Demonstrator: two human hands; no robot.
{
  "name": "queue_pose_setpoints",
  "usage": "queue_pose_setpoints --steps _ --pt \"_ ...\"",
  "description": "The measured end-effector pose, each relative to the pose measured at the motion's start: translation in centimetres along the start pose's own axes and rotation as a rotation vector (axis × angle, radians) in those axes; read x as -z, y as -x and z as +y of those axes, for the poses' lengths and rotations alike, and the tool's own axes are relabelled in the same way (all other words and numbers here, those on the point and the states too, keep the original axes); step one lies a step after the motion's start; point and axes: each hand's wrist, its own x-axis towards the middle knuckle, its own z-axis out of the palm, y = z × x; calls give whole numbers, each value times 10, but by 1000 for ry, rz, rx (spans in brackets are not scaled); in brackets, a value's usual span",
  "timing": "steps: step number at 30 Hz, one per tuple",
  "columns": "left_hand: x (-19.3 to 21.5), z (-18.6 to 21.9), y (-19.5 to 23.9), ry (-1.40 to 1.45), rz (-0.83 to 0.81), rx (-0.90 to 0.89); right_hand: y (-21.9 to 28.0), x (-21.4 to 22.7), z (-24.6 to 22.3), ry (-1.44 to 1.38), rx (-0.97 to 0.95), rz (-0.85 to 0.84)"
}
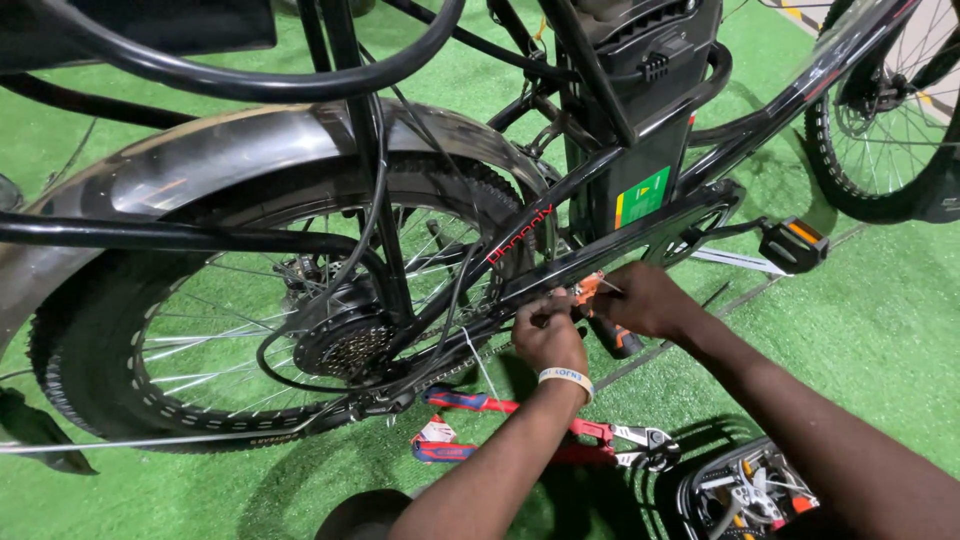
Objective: The person works on the wiring of an electric bicycle, using a cordless drill to remove screws from the battery casing. They then connect various colored wires to the controller and secure the cables along the frame using zip ties and pliers.
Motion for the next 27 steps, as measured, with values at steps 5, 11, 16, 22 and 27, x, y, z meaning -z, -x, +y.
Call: queue_pose_setpoints --steps 5,11,16,22,27 --pt "4 -33 -33 32 15 17 10 -42 -33 -694 -55 144" --pt "33 19 -6 133 -33 203 -5 -84 -33 -1118 -237 258" --pt "37 21 -5 140 -89 255 -2 -73 -26 -1280 -222 88" --pt "42 35 7 77 -138 219 -19 -84 -19 -1273 -106 -67" --pt "58 35 13 -73 -208 140 -9 -90 -26 -1131 16 68"
